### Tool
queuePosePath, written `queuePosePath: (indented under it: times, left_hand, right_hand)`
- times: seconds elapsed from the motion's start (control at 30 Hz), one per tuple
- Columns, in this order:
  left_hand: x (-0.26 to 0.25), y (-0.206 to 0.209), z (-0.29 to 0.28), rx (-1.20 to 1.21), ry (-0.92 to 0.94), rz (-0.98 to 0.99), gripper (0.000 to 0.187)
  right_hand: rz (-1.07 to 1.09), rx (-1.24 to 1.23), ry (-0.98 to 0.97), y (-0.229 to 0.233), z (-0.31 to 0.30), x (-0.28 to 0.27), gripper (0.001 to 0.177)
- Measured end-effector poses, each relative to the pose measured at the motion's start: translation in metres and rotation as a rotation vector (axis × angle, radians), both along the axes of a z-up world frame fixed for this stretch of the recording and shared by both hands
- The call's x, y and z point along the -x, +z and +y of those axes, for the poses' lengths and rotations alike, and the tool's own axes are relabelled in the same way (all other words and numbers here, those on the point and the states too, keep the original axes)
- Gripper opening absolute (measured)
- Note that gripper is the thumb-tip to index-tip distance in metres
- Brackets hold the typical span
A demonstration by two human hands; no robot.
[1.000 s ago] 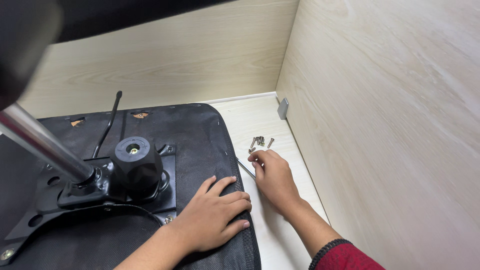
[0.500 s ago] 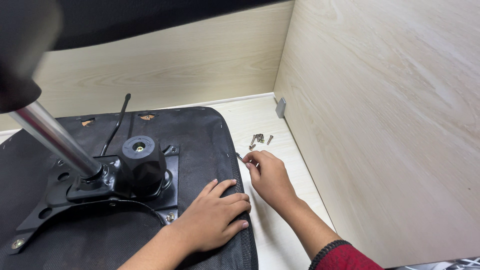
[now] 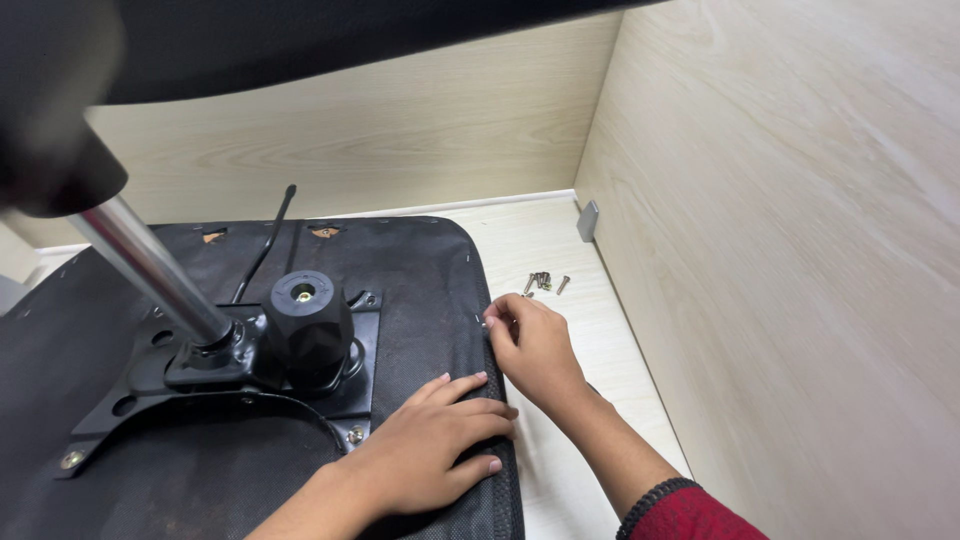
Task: The person attaches a black metal bracket to the underside of an office chair seat using a screwdriver and multiple screws. They position the bracket, insert screws, and tighten them sequentially to secure the bracket to the seat.
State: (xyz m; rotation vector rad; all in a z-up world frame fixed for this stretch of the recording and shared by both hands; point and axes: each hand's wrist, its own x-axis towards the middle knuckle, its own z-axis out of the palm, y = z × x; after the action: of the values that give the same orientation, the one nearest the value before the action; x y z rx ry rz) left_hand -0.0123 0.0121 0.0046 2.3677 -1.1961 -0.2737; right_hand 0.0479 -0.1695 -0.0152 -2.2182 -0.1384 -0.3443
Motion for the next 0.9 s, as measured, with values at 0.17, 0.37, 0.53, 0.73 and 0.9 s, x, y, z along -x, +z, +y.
queuePosePath:
  times: [0.17,0.37,0.53,0.73,0.9]
  left_hand:
    - [0.003,0.004,0.014,0.141,0.137,0.120,0.031]
    - [0.003,0.008,0.031,0.334,0.546,0.293,0.034]
    - [-0.004,-0.006,0.041,0.471,0.810,0.240,0.051]
    - [-0.015,-0.025,0.041,0.515,0.822,0.295,0.074]
    - [-0.028,-0.028,0.043,0.468,0.702,0.196,0.072]
  right_hand:
    - [0.042,-0.085,0.003,0.005,0.011,-0.009,0.019]
    - [0.310,-0.386,0.020,0.011,0.023,-0.021,0.020]
    - [0.363,-0.509,0.130,0.002,0.031,-0.029,0.021]
    - [0.343,-0.613,0.228,-0.004,0.039,-0.050,0.022]
    - [0.323,-0.643,0.275,-0.007,0.052,-0.072,0.023]
